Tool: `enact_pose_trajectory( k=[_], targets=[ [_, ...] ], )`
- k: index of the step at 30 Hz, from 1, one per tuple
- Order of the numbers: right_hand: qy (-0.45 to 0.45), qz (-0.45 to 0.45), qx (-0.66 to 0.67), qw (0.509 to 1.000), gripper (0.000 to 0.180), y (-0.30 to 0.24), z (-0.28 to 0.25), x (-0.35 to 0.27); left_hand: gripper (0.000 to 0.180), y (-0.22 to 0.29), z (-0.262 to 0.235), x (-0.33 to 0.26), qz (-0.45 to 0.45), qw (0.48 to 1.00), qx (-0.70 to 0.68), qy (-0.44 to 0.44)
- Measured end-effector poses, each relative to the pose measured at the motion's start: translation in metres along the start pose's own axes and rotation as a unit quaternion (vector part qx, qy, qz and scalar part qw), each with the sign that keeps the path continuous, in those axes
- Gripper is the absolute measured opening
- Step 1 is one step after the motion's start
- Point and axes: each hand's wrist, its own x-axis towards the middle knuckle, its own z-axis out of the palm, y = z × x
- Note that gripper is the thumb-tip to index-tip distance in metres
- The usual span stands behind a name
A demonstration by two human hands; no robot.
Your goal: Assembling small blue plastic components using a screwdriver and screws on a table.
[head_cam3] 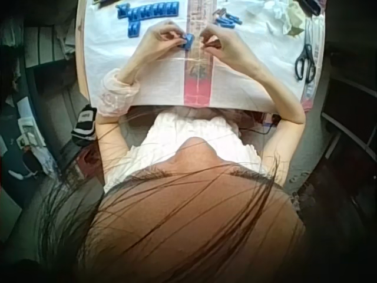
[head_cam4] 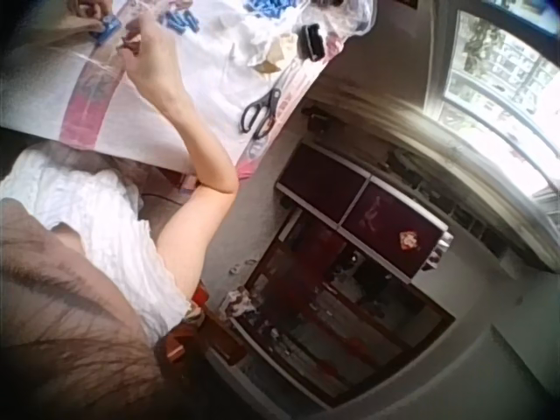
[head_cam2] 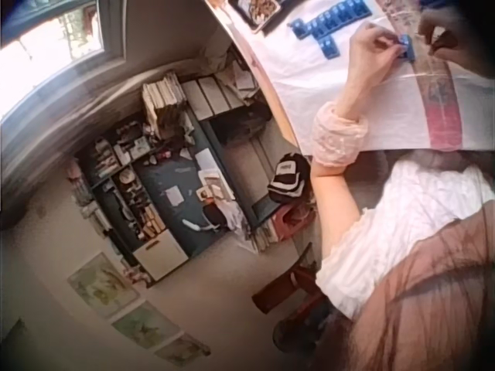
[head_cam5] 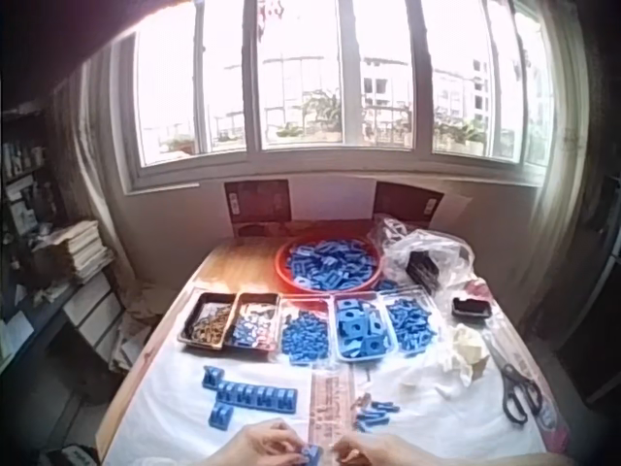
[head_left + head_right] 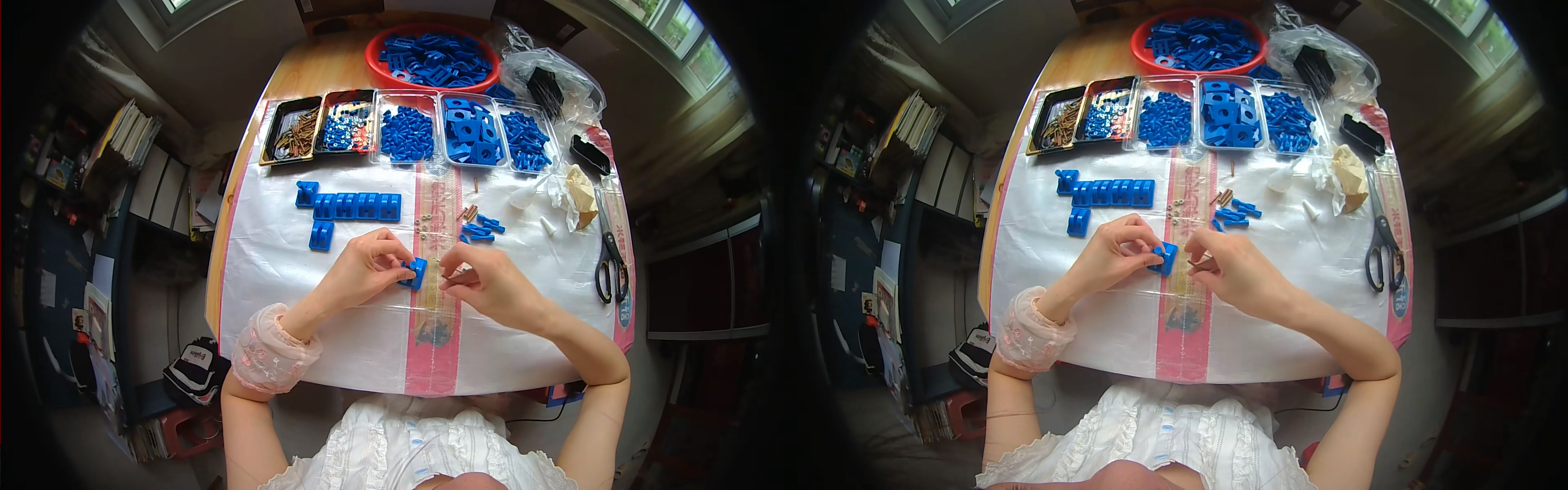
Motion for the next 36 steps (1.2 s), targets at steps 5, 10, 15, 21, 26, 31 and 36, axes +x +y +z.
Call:
enact_pose_trajectory(
  k=[5, 10, 15, 21, 26, 31, 36],
  targets=[
    [0.075, -0.123, -0.08, 0.986, 0.019, 0.024, 0.037, -0.002, 0.018, 0.004, -0.003, 0.001, 0.003, 1.0, 0.016, -0.01],
    [0.147, -0.236, -0.182, 0.943, 0.014, 0.037, 0.042, 0.003, 0.017, 0.004, -0.007, 0.0, 0.005, 0.999, 0.01, -0.036],
    [0.191, -0.288, -0.264, 0.9, 0.011, 0.037, 0.044, 0.005, 0.015, -0.001, -0.01, 0.003, 0.007, 0.998, -0.025, -0.059],
    [0.181, -0.251, -0.292, 0.905, 0.012, 0.045, 0.049, 0.002, 0.015, 0.001, -0.01, 0.004, 0.009, 0.997, -0.017, -0.077],
    [0.176, -0.218, -0.314, 0.907, 0.011, 0.044, 0.053, 0.0, 0.017, 0.013, -0.012, 0.001, -0.003, 0.997, -0.002, -0.075],
    [0.162, -0.206, -0.305, 0.916, 0.01, 0.048, 0.058, 0.0, 0.019, 0.017, -0.011, 0.002, 0.009, 0.997, 0.008, -0.074],
    [0.166, -0.216, -0.291, 0.917, 0.01, 0.051, 0.057, 0.001, 0.018, 0.016, -0.011, 0.002, 0.006, 0.997, 0.012, -0.074]
  ],
)
